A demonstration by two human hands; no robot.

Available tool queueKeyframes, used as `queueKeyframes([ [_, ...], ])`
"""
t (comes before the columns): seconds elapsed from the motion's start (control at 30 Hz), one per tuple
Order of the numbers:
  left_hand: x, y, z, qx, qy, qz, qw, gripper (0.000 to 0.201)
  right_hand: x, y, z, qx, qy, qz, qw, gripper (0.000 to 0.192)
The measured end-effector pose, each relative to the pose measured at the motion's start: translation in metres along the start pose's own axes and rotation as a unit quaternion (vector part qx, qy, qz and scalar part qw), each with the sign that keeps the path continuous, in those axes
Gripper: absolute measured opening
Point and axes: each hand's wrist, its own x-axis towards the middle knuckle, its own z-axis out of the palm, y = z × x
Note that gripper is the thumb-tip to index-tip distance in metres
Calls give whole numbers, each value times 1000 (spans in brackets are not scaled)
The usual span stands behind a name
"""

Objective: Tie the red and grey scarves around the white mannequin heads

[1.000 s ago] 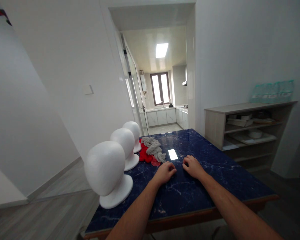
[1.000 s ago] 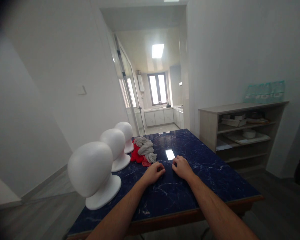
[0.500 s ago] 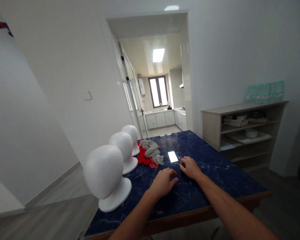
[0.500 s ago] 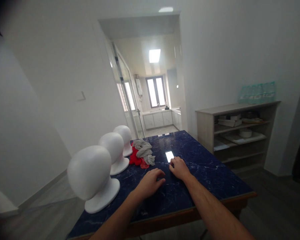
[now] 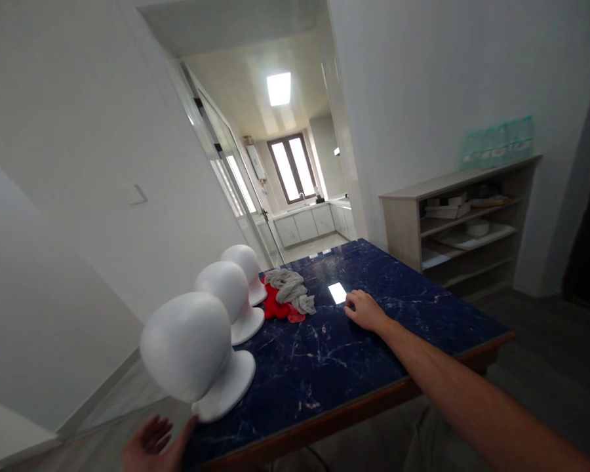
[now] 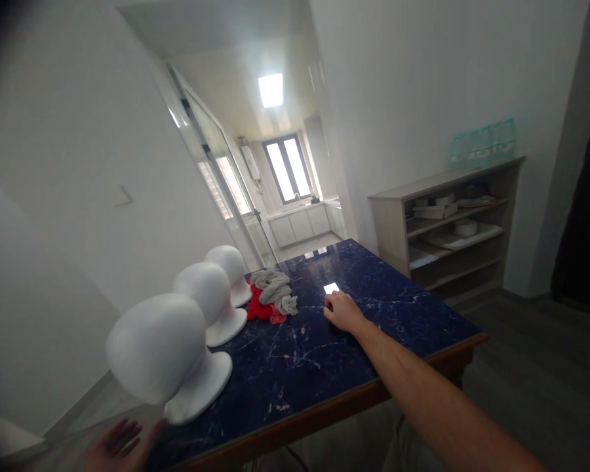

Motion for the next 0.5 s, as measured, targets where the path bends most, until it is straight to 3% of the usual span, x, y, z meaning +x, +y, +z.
queueKeyframes([
  [0.1,24,8,12,-46,-84,60,994,101,-1,-1,-2,-2,6,5,1000,8],
  [0.2,29,24,25,-41,-137,94,985,102,-2,0,-2,-5,13,13,1000,7],
  [0.37,13,47,32,-66,-140,100,983,92,-3,1,0,-1,19,16,1000,7],
  [0.5,6,49,31,-88,-116,107,984,90,-3,1,0,12,21,16,1000,7],
])
